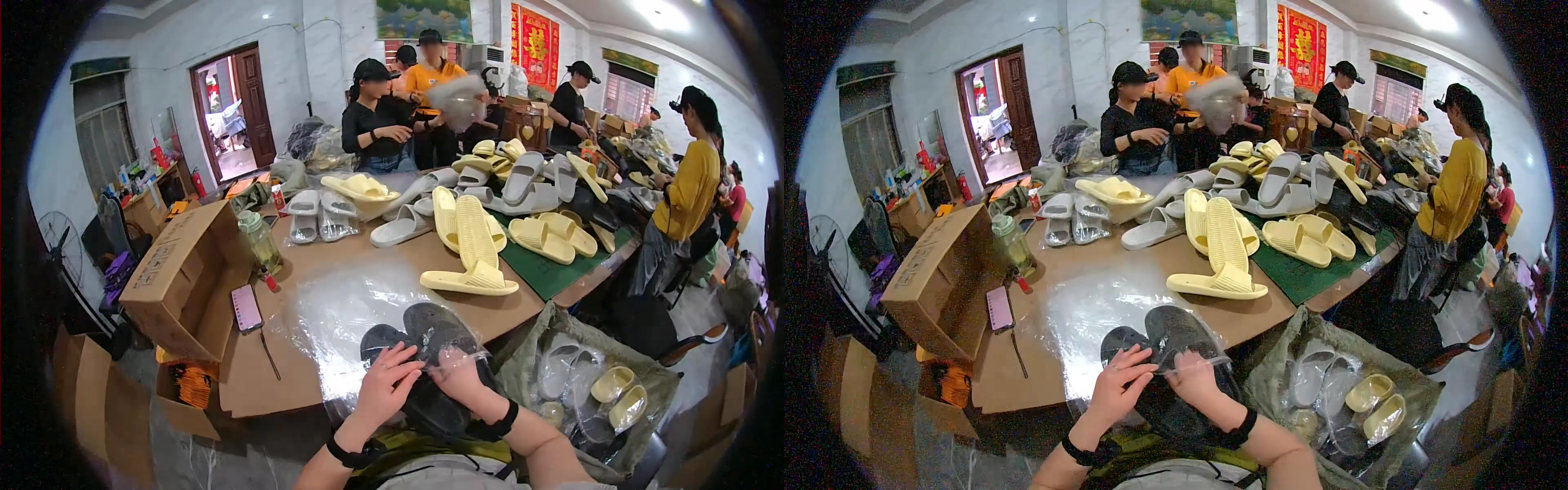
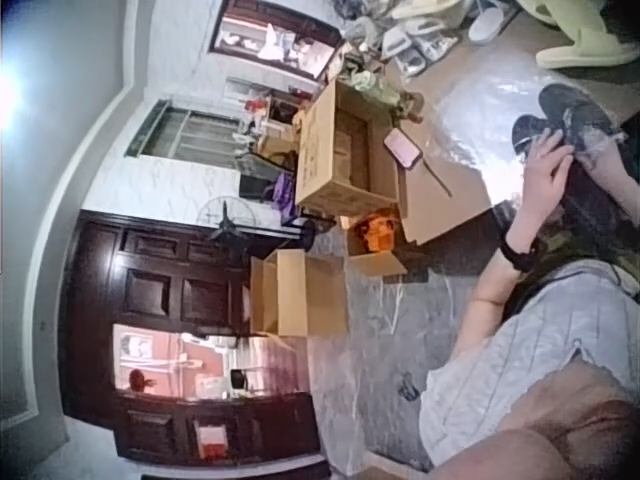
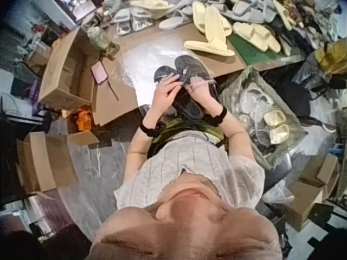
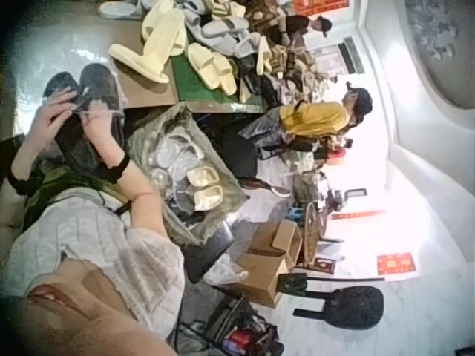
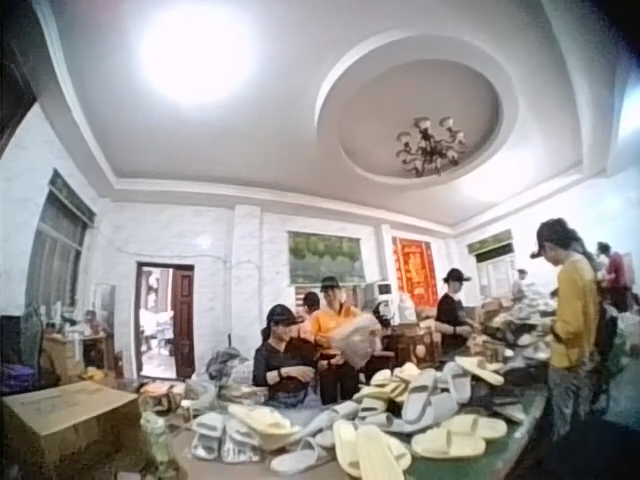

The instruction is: Packing pairs of slippers into plastic bags.

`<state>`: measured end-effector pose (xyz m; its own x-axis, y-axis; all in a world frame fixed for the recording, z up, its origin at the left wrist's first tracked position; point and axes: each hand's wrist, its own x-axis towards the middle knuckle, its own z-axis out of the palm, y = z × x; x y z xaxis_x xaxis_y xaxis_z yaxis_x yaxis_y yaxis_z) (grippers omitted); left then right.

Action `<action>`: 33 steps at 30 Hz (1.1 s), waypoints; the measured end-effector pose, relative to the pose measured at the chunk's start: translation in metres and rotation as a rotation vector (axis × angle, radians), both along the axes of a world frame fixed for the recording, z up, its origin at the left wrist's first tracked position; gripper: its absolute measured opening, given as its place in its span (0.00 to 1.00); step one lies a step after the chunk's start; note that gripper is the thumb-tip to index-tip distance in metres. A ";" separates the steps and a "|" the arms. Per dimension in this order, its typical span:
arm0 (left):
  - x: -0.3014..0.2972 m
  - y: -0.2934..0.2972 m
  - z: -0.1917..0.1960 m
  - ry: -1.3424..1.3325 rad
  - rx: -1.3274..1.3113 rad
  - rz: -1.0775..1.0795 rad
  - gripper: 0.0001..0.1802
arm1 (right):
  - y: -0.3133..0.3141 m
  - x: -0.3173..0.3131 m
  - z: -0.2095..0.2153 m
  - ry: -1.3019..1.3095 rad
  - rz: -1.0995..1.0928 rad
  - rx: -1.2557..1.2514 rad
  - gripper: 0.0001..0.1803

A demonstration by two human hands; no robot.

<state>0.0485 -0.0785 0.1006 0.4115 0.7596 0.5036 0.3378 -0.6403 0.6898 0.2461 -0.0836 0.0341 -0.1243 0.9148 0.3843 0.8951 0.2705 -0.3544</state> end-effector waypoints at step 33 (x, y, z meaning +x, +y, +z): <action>-0.075 0.077 -0.057 0.165 0.055 0.431 0.26 | -0.077 0.029 0.146 0.611 0.865 -0.809 0.17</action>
<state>-0.0268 -0.0019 0.0432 0.1424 0.8532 0.5018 0.6837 -0.4514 0.5734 0.2750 -0.1603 0.1804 -0.7803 0.6250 -0.0244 0.1839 0.1919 -0.9640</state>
